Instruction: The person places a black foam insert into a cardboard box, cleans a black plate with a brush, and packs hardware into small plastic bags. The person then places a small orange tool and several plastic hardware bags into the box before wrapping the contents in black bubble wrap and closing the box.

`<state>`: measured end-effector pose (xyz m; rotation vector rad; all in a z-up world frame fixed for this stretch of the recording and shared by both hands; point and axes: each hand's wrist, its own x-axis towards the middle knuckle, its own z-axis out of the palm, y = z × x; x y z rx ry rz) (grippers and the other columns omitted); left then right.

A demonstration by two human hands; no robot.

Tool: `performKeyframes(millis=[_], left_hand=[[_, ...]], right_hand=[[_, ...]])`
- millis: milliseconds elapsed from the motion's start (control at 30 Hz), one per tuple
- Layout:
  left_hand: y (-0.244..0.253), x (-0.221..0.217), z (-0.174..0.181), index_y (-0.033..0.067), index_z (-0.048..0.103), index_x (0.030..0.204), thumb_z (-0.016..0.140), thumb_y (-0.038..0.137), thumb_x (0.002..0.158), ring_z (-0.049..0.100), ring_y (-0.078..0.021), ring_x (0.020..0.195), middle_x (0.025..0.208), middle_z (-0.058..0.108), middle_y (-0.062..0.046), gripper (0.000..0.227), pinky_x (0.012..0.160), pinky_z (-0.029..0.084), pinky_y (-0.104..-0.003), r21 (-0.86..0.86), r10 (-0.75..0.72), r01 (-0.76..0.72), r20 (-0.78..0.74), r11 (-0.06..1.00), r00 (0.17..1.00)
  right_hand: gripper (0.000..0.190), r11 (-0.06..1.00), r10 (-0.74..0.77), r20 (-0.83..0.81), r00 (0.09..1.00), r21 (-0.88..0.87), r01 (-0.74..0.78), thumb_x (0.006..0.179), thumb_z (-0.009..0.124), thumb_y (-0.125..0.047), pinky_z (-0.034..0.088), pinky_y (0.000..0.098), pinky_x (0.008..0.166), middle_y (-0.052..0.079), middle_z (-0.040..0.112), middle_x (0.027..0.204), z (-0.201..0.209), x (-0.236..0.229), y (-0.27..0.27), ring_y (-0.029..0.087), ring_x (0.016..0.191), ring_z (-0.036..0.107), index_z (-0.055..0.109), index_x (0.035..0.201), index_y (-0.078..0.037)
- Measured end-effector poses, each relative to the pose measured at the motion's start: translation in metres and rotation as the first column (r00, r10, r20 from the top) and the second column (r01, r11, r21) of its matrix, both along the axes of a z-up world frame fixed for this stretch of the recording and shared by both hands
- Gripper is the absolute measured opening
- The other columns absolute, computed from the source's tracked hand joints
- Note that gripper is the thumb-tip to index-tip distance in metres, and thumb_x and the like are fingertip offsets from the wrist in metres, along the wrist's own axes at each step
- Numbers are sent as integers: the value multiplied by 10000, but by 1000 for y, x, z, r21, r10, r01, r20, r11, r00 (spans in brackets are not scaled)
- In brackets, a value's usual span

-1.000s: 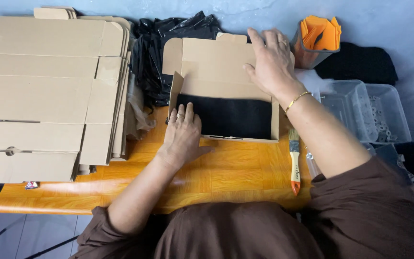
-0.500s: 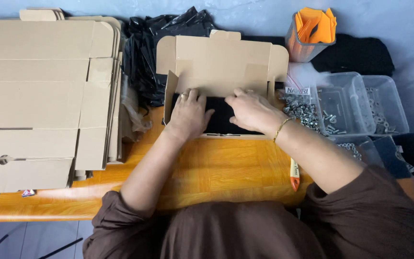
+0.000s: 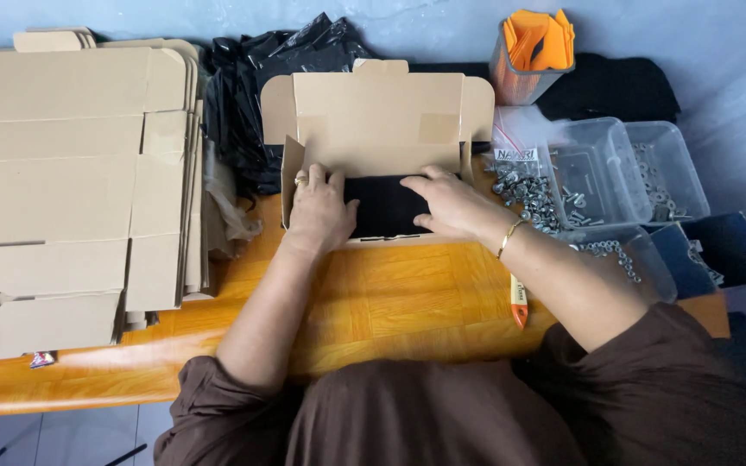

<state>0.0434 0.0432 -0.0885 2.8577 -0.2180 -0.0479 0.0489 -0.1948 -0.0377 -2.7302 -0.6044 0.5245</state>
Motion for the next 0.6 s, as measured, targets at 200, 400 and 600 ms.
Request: performKeyframes(millis=[200, 400, 600], left_hand=[[-1, -14, 20, 19, 671, 1182, 840, 314, 757, 623, -428, 1030, 1173, 558, -176, 544, 871, 563, -469, -121, 2, 71, 515, 990, 857], [33, -9, 39, 78, 668, 1162, 846, 277, 805, 578, -336, 976, 1059, 520, -82, 445, 819, 522, -420, -268, 231, -39, 741, 963, 630], [43, 4, -7, 111, 648, 1104, 783, 186, 781, 694, -385, 882, 1009, 597, -77, 358, 740, 597, -486, -344, 382, -254, 384, 904, 840]], right_hand=[[514, 998, -50, 321, 946, -6, 55, 834, 786, -289, 582, 511, 889, 102, 587, 1256, 11, -2, -13, 403, 1131, 657, 668, 1314, -147], [436, 956, -288, 459, 840, 79, 284, 895, 765, -286, 553, 562, 861, 133, 606, 1134, 31, 7, -52, 442, 1078, 652, 655, 1278, -107], [390, 929, -332, 270, 904, -72, 362, 910, 701, -348, 542, 574, 910, 145, 718, 1122, -9, 30, -70, 397, 1129, 683, 699, 1217, -108]])
